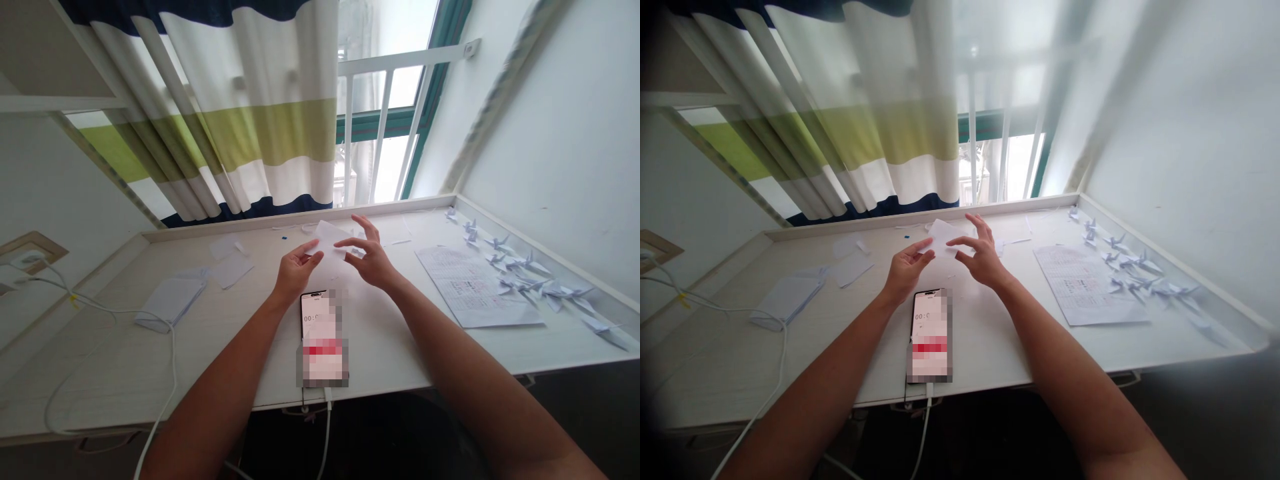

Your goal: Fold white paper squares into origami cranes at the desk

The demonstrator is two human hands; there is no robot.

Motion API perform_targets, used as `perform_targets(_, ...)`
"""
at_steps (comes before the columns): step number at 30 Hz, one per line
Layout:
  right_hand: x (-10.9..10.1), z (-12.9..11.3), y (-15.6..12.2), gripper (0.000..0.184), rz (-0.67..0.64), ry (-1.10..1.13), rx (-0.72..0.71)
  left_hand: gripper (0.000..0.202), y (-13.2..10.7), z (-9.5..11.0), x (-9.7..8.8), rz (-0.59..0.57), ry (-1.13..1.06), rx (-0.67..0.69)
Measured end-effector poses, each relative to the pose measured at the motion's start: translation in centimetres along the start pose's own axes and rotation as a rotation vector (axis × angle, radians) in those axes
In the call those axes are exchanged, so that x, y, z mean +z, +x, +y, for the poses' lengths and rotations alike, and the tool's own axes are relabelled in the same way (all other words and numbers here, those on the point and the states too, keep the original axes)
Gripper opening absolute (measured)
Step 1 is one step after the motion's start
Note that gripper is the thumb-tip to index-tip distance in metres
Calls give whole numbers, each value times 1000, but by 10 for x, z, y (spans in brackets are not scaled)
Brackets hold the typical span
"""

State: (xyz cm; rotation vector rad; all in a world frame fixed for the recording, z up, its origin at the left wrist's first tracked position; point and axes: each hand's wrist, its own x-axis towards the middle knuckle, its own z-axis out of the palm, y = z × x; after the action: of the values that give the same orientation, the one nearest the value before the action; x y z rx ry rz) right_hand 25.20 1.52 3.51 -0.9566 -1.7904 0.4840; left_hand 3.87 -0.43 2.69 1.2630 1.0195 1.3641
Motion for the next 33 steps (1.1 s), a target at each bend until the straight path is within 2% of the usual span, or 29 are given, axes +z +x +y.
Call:
perform_targets(3, 0, 0, -1, 19, -53, -168, -135, 62, 1, 1, 1, -5, -70, -3)
perform_targets(7, -3, -2, 0, 17, -86, -310, -210, 51, 4, -2, 3, -10, -252, -3)
perform_targets(11, -8, -9, 0, 20, -57, -470, -288, 36, 6, 0, 2, 31, -345, -94)
perform_targets(13, -10, -14, 0, 26, -91, -534, -346, 39, 6, 3, 1, 25, -387, -132)
perform_targets(16, -12, -20, 0, 31, -179, -572, -412, 44, 6, 9, -1, -12, -460, -184)
perform_targets(19, -14, -23, 1, 27, -231, -529, -440, 38, 7, 11, -3, -26, -469, -242)
perform_targets(22, -13, -21, 1, 18, -209, -440, -410, 33, 8, 11, -5, -63, -445, -264)
perform_targets(26, -7, -14, 1, 11, -85, -346, -305, 30, 4, 11, -5, -177, -416, -241)
perform_targets(33, -1, -5, 2, 17, 63, -195, -102, 36, -5, 5, 2, -317, -307, -174)
